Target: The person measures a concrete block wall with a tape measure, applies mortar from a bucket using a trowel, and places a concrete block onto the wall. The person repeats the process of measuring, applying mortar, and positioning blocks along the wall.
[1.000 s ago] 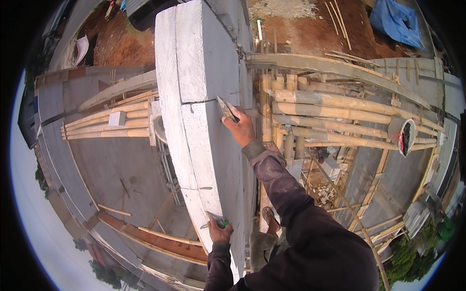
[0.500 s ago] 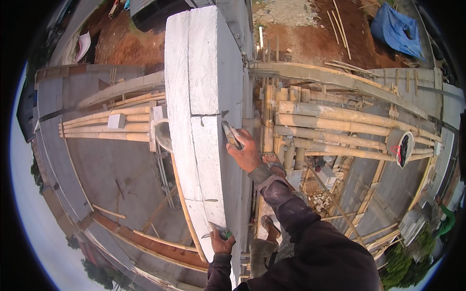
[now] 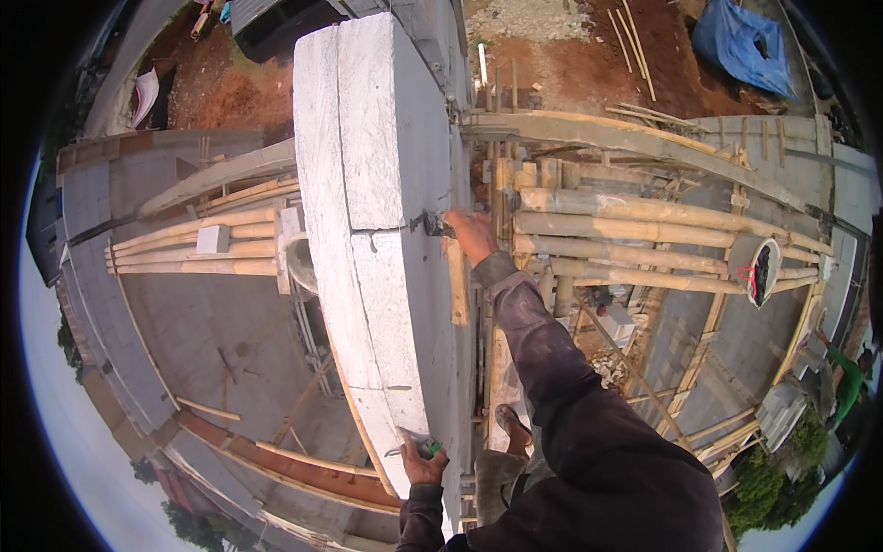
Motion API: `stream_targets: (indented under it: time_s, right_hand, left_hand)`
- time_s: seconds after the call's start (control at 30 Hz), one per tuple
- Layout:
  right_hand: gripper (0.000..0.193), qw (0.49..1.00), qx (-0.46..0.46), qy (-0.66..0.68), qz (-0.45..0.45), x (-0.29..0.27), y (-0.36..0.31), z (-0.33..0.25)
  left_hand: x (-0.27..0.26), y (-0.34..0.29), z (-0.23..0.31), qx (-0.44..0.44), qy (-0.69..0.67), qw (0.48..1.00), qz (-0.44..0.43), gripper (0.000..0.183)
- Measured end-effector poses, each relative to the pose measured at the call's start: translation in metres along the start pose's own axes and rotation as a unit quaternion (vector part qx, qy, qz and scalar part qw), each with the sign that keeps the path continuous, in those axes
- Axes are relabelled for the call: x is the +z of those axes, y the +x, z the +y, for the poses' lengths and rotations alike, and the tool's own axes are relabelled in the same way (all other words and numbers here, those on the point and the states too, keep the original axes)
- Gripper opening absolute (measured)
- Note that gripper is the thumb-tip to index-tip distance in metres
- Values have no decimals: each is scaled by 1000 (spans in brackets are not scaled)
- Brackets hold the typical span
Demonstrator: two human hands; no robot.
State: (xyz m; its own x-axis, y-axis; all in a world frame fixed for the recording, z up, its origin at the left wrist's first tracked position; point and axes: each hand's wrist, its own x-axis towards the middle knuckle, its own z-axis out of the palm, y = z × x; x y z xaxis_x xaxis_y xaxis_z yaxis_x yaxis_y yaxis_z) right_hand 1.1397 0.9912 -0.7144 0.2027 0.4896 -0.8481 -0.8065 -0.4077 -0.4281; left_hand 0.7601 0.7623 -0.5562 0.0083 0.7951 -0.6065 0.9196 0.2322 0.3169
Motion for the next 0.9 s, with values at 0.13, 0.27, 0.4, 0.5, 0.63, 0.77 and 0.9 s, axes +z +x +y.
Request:
stream_targets:
  time_s: [0.13, 0.27, 0.4, 0.5, 0.63, 0.77, 0.9]
  right_hand:
    - [22, 999, -23, 19, -37, 7, -30, -6]
    - [26, 995, -101, 17, -20, 21, -56, -9]
    - [38, 972, -190, -130, 34, 38, -80, -1]
    - [42, 937, -257, -221, 78, 51, -107, 13]
    - [38, 924, -284, -247, 69, 48, -153, 11]
    - [38, 855, -387, -343, 48, 50, -174, -22]
    - [44, 656, -474, -584, 65, 85, -158, -57]
  left_hand:
    - [-1, 0, 5, -62, -6, 998, -25, 70]
    - [-2, 1, 6, -78, -35, 996, -30, 80]
    - [1, 0, 0, -59, 2, 998, -28, 92]
    - [4, -2, -5, -71, -36, 997, -25, 97]
    - [5, -2, -8, -74, -35, 996, -35, 100]
    - [8, -3, -2, -81, 8, 997, -8, 84]
    - [8, -2, 9, -117, 16, 993, -11, 76]
